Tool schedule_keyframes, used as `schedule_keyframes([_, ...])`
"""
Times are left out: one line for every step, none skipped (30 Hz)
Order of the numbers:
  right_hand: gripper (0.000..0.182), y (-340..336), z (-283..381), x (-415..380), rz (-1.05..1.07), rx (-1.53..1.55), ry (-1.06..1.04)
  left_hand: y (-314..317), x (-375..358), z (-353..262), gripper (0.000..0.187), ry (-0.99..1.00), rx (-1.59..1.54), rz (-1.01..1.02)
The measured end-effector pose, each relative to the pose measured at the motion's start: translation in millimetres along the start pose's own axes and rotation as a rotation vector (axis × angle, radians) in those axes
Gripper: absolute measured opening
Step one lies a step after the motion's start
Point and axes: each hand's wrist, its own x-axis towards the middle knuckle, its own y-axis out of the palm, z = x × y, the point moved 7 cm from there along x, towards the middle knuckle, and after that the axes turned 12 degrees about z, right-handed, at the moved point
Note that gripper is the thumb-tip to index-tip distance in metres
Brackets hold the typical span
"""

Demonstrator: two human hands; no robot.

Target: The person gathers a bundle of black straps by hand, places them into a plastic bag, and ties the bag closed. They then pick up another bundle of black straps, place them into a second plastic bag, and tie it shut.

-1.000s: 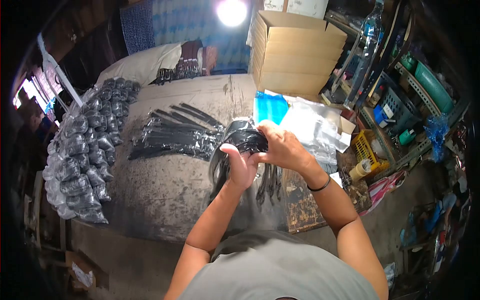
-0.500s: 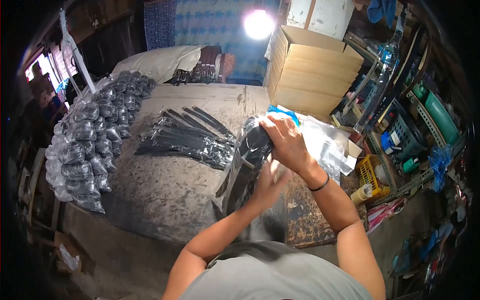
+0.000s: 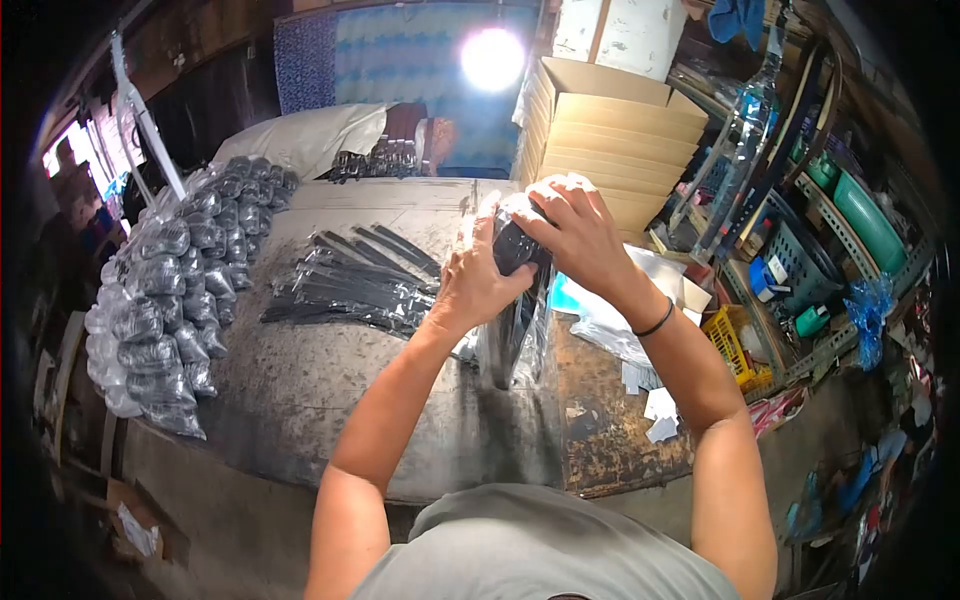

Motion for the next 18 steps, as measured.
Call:
schedule_keyframes([0.030,-0.8,-2.2,-0.4,-0.002,-0.001,-0.006,-0.2,0.7,-5.8,0.100,0.008,-0.001,0.007])
schedule_keyframes([0.030,-1.8,-4.1,0.1,0.001,-0.005,0.001,-2.3,-0.5,-10.8,0.098,-0.008,0.000,-0.006])
schedule_keyframes([0.031,-4.9,-5.6,1.1,-0.015,0.023,0.010,-2.9,-1.5,-12.5,0.097,-0.028,0.000,-0.021])
schedule_keyframes([0.032,-8.0,-7.6,1.6,-0.032,0.053,0.018,-2.0,-1.3,-11.7,0.098,0.046,-0.018,-0.065])
schedule_keyframes([0.032,-10.2,-10.1,1.9,-0.031,0.052,0.022,-0.4,2.2,-3.0,0.098,0.048,-0.018,-0.061])
schedule_keyframes([0.034,-13.2,-12.6,2.2,-0.039,0.115,-0.003,-4.7,6.9,-2.9,0.100,0.234,-0.102,-0.086])
schedule_keyframes([0.036,-15.9,-14.6,2.4,-0.046,0.178,-0.026,-11.6,9.9,-1.8,0.101,0.420,-0.187,-0.109])
schedule_keyframes([0.036,-17.7,-16.9,3.1,-0.046,0.180,-0.020,-15.1,20.0,10.8,0.103,0.402,-0.282,-0.023])
schedule_keyframes([0.042,-22.2,-22.1,2.6,-0.103,0.340,-0.010,-15.7,24.5,8.3,0.101,0.268,-0.700,0.224])
schedule_keyframes([0.048,-25.0,-26.2,0.3,-0.160,0.500,0.000,-9.9,28.7,20.9,0.093,0.206,-0.828,0.343])
schedule_keyframes([0.048,-24.4,-26.1,-2.0,-0.158,0.504,0.004,-0.3,30.3,35.8,0.086,0.141,-0.954,0.461])
schedule_keyframes([0.050,-24.1,-27.3,-4.2,-0.168,0.521,-0.002,2.6,30.0,49.0,0.086,0.140,-0.953,0.463])
schedule_keyframes([0.052,-23.4,-29.2,-6.1,-0.179,0.537,-0.009,13.2,27.5,61.1,0.082,0.104,-0.864,0.571])
schedule_keyframes([0.055,-22.8,-27.4,-7.1,-0.171,0.527,-0.054,18.8,22.6,58.7,0.078,0.067,-0.772,0.679])
schedule_keyframes([0.055,-22.6,-28.2,-9.1,-0.175,0.526,-0.049,21.8,13.3,48.7,0.079,0.036,-0.850,0.712])
schedule_keyframes([0.056,-22.1,-25.4,-11.2,-0.152,0.528,-0.073,28.6,9.3,52.2,0.086,0.018,-0.867,0.755])
schedule_keyframes([0.056,-22.9,-21.8,-12.7,-0.127,0.531,-0.097,35.9,4.8,55.8,0.093,-0.002,-0.886,0.798])
schedule_keyframes([0.057,-25.6,-19.9,-13.1,-0.133,0.556,-0.095,40.3,-3.4,40.7,0.093,-0.003,-0.887,0.805])
